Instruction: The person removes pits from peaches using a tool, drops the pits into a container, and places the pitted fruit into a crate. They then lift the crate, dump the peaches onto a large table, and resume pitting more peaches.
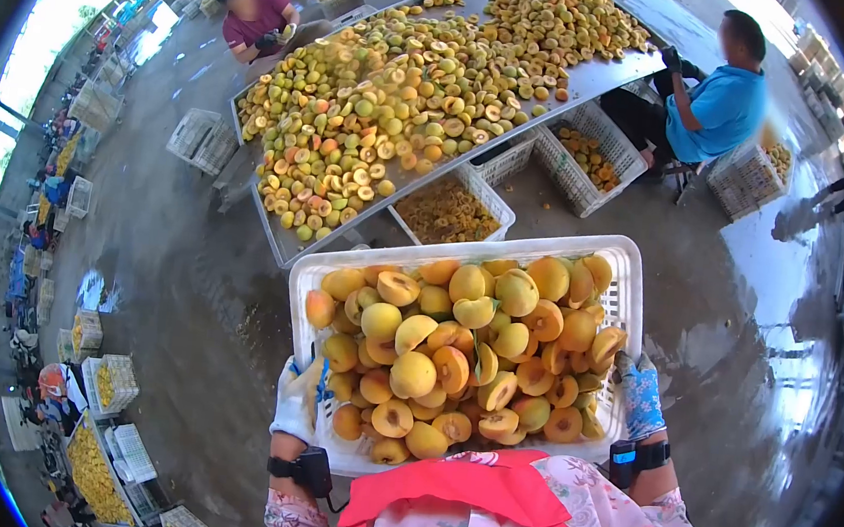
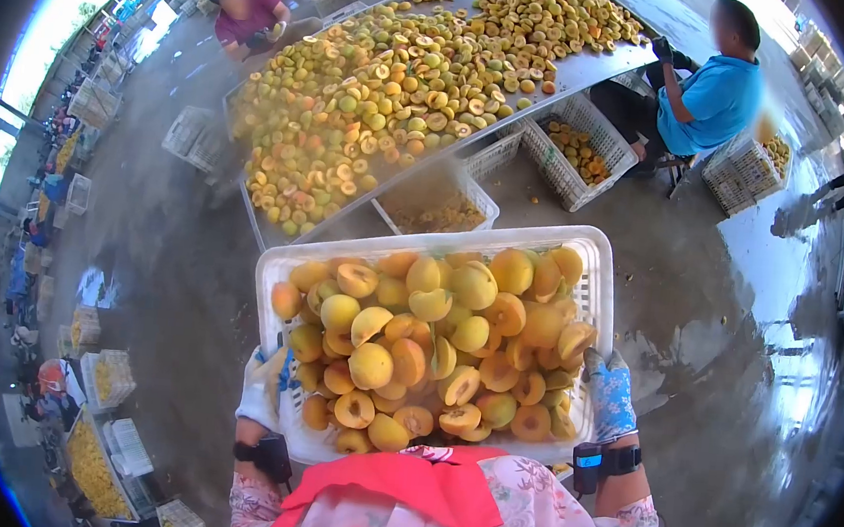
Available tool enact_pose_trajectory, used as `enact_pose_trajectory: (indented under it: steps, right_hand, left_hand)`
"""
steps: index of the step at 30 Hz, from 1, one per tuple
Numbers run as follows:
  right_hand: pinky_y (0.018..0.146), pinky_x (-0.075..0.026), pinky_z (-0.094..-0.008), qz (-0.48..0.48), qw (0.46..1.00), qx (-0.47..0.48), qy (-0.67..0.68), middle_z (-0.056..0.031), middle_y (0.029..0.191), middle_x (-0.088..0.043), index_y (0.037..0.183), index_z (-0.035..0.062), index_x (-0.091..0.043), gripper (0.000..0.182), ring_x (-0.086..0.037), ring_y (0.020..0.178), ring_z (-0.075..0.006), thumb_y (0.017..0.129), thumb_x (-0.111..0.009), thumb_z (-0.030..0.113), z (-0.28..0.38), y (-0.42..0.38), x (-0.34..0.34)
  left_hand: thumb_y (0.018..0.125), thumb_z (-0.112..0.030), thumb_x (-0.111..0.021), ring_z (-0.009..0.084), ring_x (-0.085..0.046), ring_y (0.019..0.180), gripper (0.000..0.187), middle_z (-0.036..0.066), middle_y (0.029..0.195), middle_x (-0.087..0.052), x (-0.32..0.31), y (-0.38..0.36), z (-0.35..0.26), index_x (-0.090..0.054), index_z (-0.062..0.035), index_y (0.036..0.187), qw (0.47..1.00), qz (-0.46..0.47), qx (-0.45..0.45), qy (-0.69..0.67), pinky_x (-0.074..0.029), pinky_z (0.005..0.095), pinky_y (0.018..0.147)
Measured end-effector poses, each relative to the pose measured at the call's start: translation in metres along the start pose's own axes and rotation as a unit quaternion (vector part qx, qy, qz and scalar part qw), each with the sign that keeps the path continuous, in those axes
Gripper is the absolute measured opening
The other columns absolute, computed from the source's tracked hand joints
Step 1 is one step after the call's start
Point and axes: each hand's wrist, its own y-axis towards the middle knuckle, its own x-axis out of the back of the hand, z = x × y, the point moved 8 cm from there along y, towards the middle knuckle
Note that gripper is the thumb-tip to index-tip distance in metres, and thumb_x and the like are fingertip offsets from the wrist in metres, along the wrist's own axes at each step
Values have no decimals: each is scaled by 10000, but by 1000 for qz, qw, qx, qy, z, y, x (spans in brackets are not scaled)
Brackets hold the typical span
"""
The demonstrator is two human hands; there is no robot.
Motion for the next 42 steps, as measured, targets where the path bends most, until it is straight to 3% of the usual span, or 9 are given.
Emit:
enact_pose_trajectory:
  steps: [8, 20, 22, 34, 36, 37, 38, 41, 42]
  right_hand:
    - [552, -399, -229, -10, 999, -9, -33, 34, 707, -559, 988, 42, -620, 228, -482, 606, -61, 936, -626, 264, 104, 108, -44]
    - [561, -423, -267, 67, 980, -17, -189, -7, 704, -584, 935, 28, -634, 335, -507, 604, -91, 946, -600, 361, 181, 365, -270]
    - [542, -428, -281, 84, 985, 21, -150, -20, 679, -571, 943, 13, -636, 496, -513, 595, -111, 898, -615, 507, 171, 423, -297]
    - [555, -427, -344, 102, 956, 11, -275, -31, 622, -550, 843, 1, -665, 471, -497, 565, -129, 899, -623, 467, 231, 491, -357]
    - [531, -433, -335, 106, 939, -26, -326, -51, 638, -584, 878, -5, -656, 462, -541, 554, -146, 898, -627, 455, 251, 477, -361]
    - [517, -436, -336, 115, 938, -20, -327, -61, 631, -590, 879, -12, -649, 477, -555, 545, -157, 892, -633, 465, 252, 477, -362]
    - [503, -439, -337, 120, 937, -12, -328, -72, 624, -595, 880, -19, -642, 493, -569, 535, -167, 886, -639, 475, 251, 480, -362]
    - [460, -433, -332, 128, 941, -14, -313, -67, 576, -572, 865, -22, -631, 510, -552, 484, -167, 882, -648, 488, 232, 494, -358]
    - [462, -432, -330, 141, 944, -29, -298, -63, 580, -571, 897, -27, -623, 479, -545, 475, -168, 900, -639, 452, 235, 492, -359]
  left_hand:
    - [941, -309, -625, 40, -485, 528, 233, -57, 696, -547, -48, 146, -35, -613, -87, 1012, 996, -16, 43, 73, -405, 222, 443]
    - [957, -447, -556, 68, -468, 503, 311, -58, 636, -495, -40, 375, -55, -573, -154, 853, 990, -88, 110, -20, -404, 243, 439]
    - [952, -474, -552, 73, -468, 502, 319, -57, 639, -494, -44, 395, -43, -564, -170, 856, 983, -127, 122, -52, -409, 255, 439]
    - [952, -455, -559, 84, -428, 429, 337, -41, 588, -462, -65, 466, -82, -514, -125, 904, 981, -157, 110, 20, -351, 255, 393]
    - [931, -405, -607, 116, -523, 555, 349, 0, 702, -546, -61, 457, -91, -546, -74, 1025, 975, -186, 64, 106, -452, 277, 502]
    - [909, -340, -639, 228, -615, 795, 399, 105, 897, -622, -68, 442, -121, -536, -39, 1151, 957, -213, -75, 181, -504, 366, 716]
    - [864, -303, -678, 344, -558, 1056, 519, 207, 1142, -585, -87, 410, -161, -504, -22, 1264, 850, -277, -182, 410, -424, 467, 924]
    - [823, -450, -664, 344, -517, 1153, 607, 153, 1214, -562, -168, 341, -147, -511, -66, 1267, 760, 2, -248, 600, -404, 473, 977]
    - [821, -523, -629, 329, -511, 1186, 587, 140, 1240, -554, -191, 324, -121, -549, -82, 1201, 769, 177, -71, 610, -409, 477, 987]
